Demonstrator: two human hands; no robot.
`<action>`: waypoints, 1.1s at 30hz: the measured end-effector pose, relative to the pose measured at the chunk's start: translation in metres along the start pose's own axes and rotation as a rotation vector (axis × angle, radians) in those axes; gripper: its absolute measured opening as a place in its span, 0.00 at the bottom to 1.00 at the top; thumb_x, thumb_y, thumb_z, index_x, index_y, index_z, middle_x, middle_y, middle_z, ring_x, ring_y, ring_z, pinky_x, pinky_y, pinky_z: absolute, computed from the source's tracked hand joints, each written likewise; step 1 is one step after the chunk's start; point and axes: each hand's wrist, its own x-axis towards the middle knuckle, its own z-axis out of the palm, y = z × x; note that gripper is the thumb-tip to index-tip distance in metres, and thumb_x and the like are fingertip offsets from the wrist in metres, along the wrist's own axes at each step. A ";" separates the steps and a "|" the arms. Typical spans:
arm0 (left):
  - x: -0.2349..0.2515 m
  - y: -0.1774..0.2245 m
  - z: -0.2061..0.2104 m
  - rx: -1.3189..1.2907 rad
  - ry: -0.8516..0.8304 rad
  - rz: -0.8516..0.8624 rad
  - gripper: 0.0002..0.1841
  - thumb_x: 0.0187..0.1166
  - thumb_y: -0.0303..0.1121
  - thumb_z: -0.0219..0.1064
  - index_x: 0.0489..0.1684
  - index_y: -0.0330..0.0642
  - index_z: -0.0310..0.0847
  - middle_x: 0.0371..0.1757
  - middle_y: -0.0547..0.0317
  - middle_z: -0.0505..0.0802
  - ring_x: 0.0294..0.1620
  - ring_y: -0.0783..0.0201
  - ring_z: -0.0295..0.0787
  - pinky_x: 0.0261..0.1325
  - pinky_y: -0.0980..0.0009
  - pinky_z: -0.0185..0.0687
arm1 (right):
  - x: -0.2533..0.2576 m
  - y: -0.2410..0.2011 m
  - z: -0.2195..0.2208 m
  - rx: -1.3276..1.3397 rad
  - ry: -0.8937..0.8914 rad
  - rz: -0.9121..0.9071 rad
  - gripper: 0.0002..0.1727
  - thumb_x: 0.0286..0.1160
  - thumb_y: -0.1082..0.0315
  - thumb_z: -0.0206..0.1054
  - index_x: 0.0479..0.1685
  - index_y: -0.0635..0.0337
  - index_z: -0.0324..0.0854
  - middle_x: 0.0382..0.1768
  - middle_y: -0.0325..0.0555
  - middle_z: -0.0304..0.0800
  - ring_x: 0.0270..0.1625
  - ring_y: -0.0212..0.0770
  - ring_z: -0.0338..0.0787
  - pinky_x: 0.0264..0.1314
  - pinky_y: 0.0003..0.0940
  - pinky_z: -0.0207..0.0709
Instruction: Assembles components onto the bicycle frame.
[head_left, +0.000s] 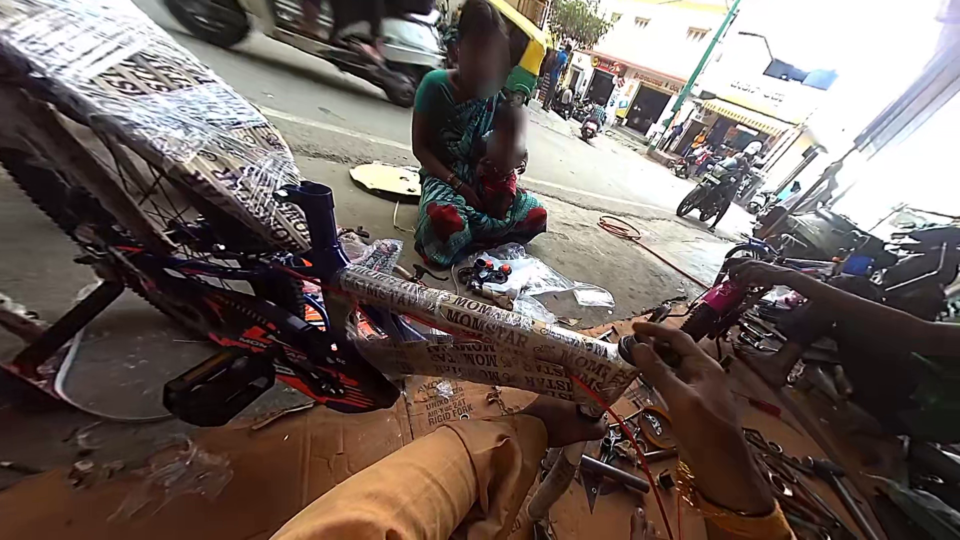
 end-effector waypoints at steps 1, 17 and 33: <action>-0.003 0.002 -0.001 -0.002 0.004 0.014 0.39 0.87 0.66 0.49 0.66 0.34 0.82 0.67 0.32 0.87 0.75 0.37 0.81 0.76 0.35 0.68 | 0.000 0.001 0.004 0.006 0.014 -0.013 0.20 0.73 0.48 0.74 0.60 0.43 0.91 0.50 0.38 0.90 0.48 0.39 0.90 0.49 0.40 0.87; -0.067 -0.171 0.007 -0.130 0.201 -0.095 0.27 0.88 0.54 0.61 0.75 0.45 0.78 0.67 0.52 0.91 0.64 0.55 0.91 0.72 0.48 0.83 | 0.008 0.003 0.007 -0.130 0.026 -0.177 0.12 0.74 0.53 0.73 0.47 0.47 0.87 0.51 0.39 0.86 0.50 0.36 0.89 0.45 0.35 0.88; -0.096 -0.229 -0.020 -0.325 -0.315 0.305 0.22 0.91 0.26 0.55 0.65 0.05 0.65 0.48 0.13 0.85 0.43 0.39 0.90 0.47 0.62 0.86 | 0.021 -0.012 0.009 0.020 -0.123 -0.228 0.07 0.78 0.61 0.69 0.36 0.53 0.86 0.45 0.38 0.83 0.41 0.31 0.85 0.40 0.25 0.83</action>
